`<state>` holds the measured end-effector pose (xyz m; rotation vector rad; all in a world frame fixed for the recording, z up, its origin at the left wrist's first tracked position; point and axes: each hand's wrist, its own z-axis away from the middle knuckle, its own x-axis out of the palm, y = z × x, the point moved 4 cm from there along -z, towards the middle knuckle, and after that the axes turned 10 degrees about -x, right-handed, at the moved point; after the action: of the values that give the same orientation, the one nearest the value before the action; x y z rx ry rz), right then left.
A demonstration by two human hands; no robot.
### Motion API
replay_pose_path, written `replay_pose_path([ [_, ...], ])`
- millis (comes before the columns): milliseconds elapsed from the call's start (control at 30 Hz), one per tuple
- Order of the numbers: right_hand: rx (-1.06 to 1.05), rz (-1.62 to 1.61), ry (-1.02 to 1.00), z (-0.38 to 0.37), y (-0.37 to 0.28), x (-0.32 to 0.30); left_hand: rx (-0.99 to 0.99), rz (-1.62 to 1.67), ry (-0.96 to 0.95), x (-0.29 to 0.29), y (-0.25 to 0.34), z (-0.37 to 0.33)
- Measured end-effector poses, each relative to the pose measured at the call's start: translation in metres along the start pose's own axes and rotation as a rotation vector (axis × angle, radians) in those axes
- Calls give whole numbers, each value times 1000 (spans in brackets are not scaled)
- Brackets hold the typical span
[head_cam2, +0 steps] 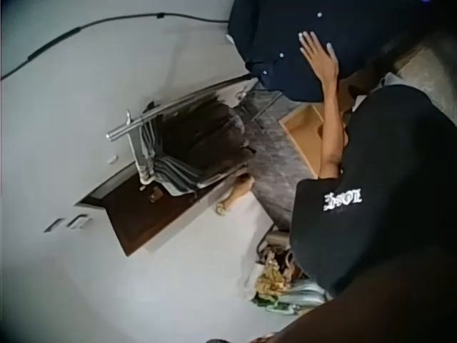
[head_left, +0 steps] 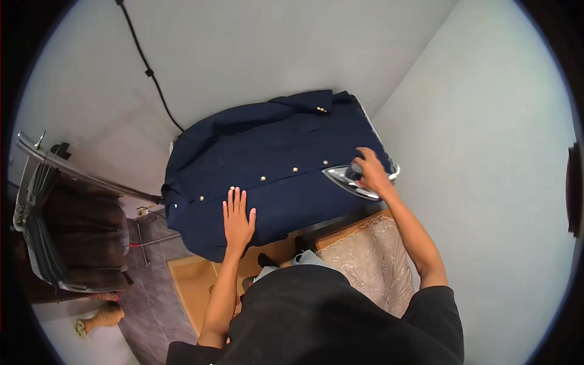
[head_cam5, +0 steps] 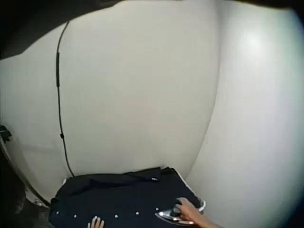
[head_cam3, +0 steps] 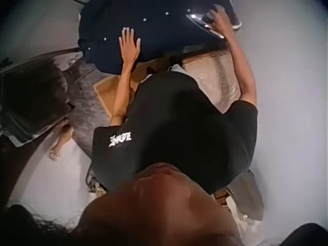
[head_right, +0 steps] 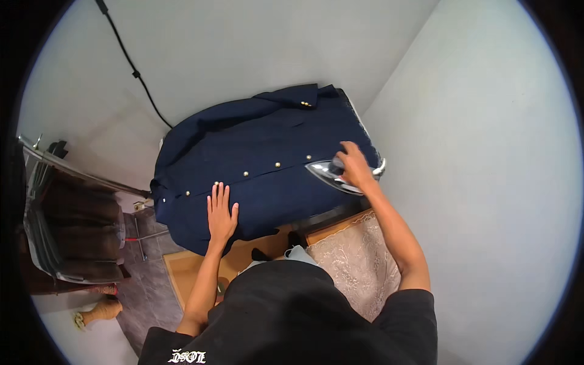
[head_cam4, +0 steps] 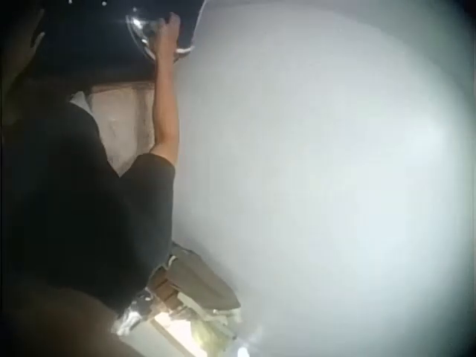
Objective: Ironing a dark blue button-down shirt on an ironing surface.
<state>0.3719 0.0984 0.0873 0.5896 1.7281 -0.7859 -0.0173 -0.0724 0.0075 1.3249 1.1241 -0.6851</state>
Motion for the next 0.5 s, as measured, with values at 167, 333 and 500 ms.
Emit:
replay_pose_path([
  [167,-15,200,-1,-8,-44,24,-6,-11,3,0,-2,-2],
  [333,226,320,175,31,30,10,-1,-4,-6,-1,1,-5],
  [500,418,231,206,89,110,-1,-7,41,-14,-1,0,-3],
])
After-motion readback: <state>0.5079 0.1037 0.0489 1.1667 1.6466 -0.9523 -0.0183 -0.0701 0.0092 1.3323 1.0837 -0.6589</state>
